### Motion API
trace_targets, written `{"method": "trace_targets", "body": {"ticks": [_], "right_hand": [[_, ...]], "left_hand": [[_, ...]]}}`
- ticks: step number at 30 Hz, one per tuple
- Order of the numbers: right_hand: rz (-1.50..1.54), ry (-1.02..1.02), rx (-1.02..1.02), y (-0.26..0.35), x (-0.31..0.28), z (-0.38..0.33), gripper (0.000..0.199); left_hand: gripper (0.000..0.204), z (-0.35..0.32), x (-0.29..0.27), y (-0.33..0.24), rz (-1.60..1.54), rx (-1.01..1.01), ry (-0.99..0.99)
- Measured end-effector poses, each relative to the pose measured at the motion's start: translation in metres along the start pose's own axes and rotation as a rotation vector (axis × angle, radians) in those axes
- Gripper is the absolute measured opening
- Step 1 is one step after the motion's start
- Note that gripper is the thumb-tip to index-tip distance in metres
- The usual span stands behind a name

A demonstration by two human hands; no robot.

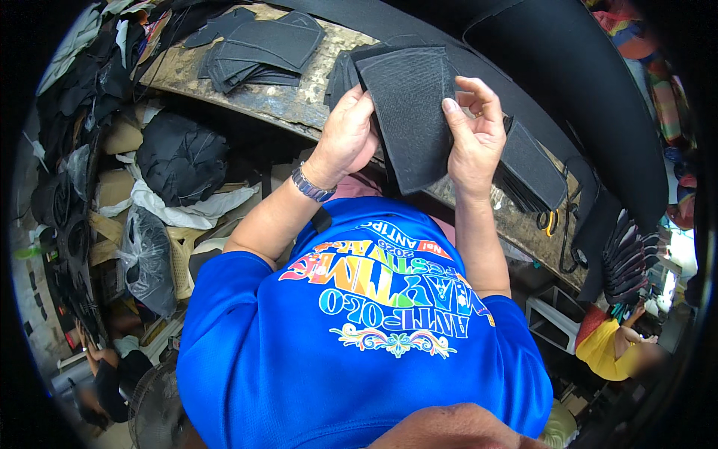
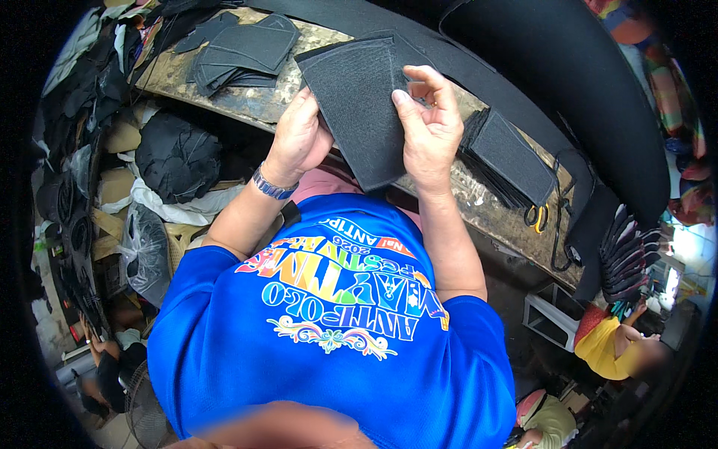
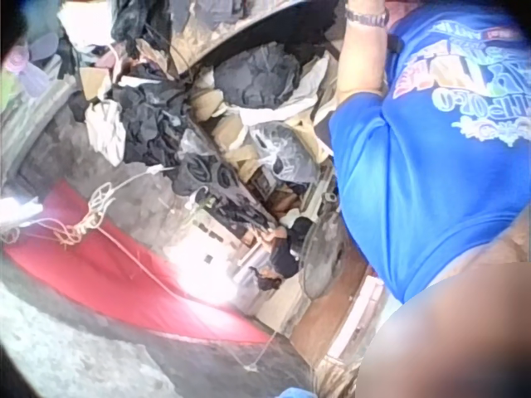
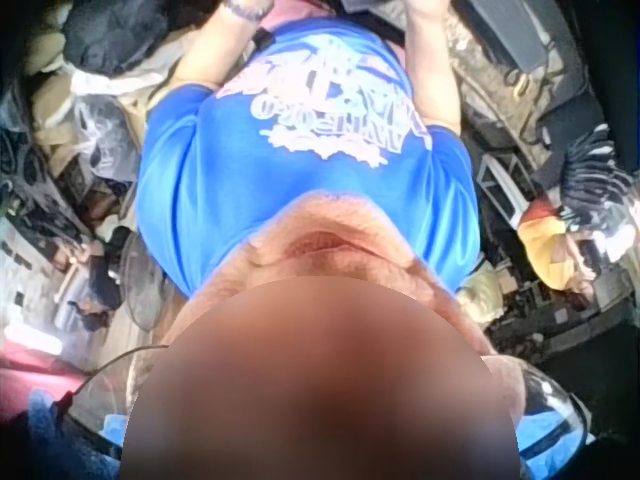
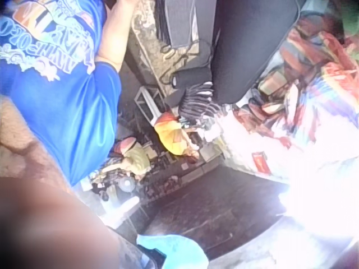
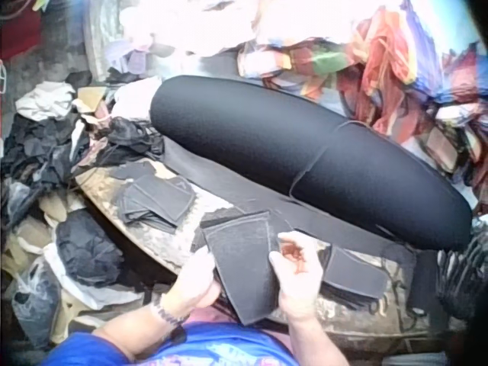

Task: The person repeatedly picks up small black fabric pieces from a workbench, aligns them, and stacks them into a growing pile. The hands handle the pieces one at a time or in small groups, occasionally adjusting the stack to keep it even.

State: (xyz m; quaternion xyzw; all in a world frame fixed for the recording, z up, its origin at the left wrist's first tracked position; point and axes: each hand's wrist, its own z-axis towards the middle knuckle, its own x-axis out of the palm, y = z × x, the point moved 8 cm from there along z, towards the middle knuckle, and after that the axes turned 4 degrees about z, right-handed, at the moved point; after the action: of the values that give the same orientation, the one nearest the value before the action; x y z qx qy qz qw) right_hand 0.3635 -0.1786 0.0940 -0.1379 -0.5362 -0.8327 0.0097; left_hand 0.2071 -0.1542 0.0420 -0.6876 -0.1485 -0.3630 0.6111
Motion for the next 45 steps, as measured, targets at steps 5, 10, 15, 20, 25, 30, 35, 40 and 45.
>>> {"method": "trace_targets", "body": {"ticks": [5, 10, 15, 20, 25, 30, 35, 40, 45], "right_hand": [[-0.148, -0.003, -0.065, -0.002, -0.001, -0.011, 0.021], [-0.246, -0.001, -0.101, -0.002, 0.002, -0.016, 0.017], [-0.253, -0.022, -0.114, -0.004, 0.001, -0.018, 0.016], [-0.227, -0.031, -0.086, -0.006, 0.0, -0.018, 0.017], [-0.201, -0.022, -0.056, -0.01, 0.001, -0.018, 0.017], [-0.189, -0.015, 0.007, -0.017, 0.002, -0.021, 0.026], [-0.434, -0.031, -0.051, -0.009, 0.003, -0.023, 0.041], [-0.389, 0.065, 0.075, -0.013, 0.006, -0.039, 0.039], [-0.439, 0.09, 0.113, 0.043, -0.086, 0.006, 0.03]], "left_hand": [[0.04, -0.004, 0.003, 0.012, -0.046, -0.035, 0.093], [0.046, -0.006, 0.0, 0.013, 0.027, -0.01, 0.013], [0.05, -0.005, 0.007, 0.006, 0.053, 0.029, 0.028], [0.054, -0.004, 0.013, -0.001, 0.023, 0.044, 0.059], [0.039, -0.005, 0.012, -0.001, 0.082, 0.06, 0.083], [0.026, -0.004, 0.002, 0.0, 0.152, 0.096, 0.004], [0.026, -0.005, -0.001, -0.009, 0.257, 0.215, -0.073], [0.028, -0.002, 0.001, -0.006, 0.351, 0.295, -0.147], [0.039, -0.002, -0.002, 0.006, 0.378, 0.074, 0.144]]}}
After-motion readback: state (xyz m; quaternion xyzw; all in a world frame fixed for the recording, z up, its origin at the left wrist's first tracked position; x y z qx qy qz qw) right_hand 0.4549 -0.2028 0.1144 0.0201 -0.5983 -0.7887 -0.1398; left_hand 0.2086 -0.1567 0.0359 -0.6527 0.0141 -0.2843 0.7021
